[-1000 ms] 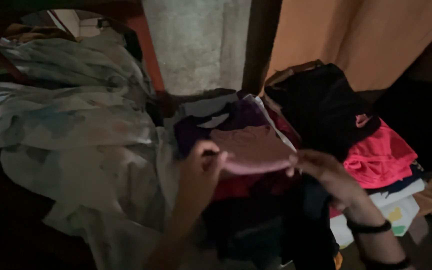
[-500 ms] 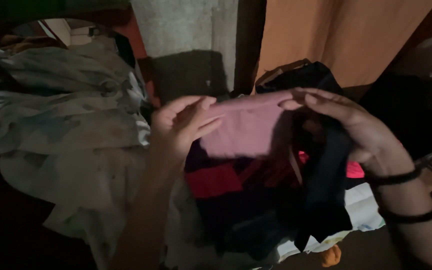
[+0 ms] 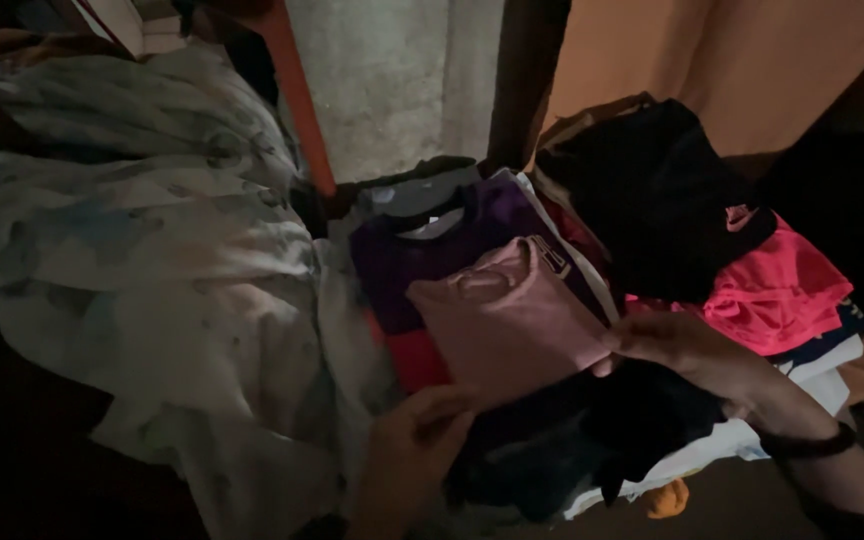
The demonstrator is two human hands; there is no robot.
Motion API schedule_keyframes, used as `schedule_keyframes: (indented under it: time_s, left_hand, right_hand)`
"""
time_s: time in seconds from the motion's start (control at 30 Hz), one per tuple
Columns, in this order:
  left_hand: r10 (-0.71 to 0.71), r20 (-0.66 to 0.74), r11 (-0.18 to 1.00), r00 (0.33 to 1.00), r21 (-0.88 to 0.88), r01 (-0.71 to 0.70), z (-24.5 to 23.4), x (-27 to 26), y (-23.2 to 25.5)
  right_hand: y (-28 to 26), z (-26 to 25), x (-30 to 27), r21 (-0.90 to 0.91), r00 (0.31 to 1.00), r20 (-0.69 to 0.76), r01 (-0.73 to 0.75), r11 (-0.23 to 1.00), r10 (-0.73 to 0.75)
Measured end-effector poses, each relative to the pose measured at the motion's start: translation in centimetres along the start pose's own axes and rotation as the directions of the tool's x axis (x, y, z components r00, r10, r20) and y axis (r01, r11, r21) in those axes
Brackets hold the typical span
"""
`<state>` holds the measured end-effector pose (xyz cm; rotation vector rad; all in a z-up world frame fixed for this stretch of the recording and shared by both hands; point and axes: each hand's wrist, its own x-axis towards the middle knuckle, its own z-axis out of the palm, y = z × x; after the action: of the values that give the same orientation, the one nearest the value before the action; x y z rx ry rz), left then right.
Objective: Folding various pieces of laundry on a bed.
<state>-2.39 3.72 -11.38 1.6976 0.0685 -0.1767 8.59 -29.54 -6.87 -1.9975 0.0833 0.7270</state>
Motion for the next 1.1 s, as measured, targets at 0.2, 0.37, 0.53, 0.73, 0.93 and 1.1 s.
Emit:
schedule_keyframes:
  time_s: [0.2, 0.37, 0.53, 0.73, 0.93, 1.1]
  left_hand:
    - [0.006, -0.054, 0.982, 0.999, 0.191, 0.004, -0.3, -0.1, -1.6]
    - [0.035, -0.148, 0.969, 0.988, 0.246, 0.002, 0.5, 0.7, -4.8]
    - [0.253, -0.269, 0.862, 0.929, 0.499, -0.090, 1.9, -1.3, -2.1]
    - [0.485, -0.169, 0.844, 0.858, 0.349, -0.408, 11.6, -3.6, 4.4]
    - [0.680, 0.404, 0.678, 0.612, -0.029, -0.734, 21.6, -2.5, 11.8]
    - [0.484, 0.565, 0.836, 0.668, -0.072, -0.544, 27.7, -1.3, 13.5]
  right_hand:
    - [1.7, 1.1, -0.3, -0.218, 0.996, -0.061, 0.054, 0.975, -0.069]
    - [3.0, 2.3, -0.5, -0.100, 0.990, -0.039, 0.128, 0.987, -0.132]
    - [3.3, 1.1, -3.0, -0.185, 0.950, -0.199, 0.205, 0.961, -0.241]
    - [1.6, -3.0, -12.0, 0.589, 0.901, -0.427, 0.207, 0.781, 0.082]
    - [5.2, -5.8, -21.0, 0.446, 0.793, -0.513, 0.574, 0.687, -0.330]
    - [10.9, -8.6, -25.8, 0.284, 0.620, -0.682, 0.713, 0.641, -0.387]
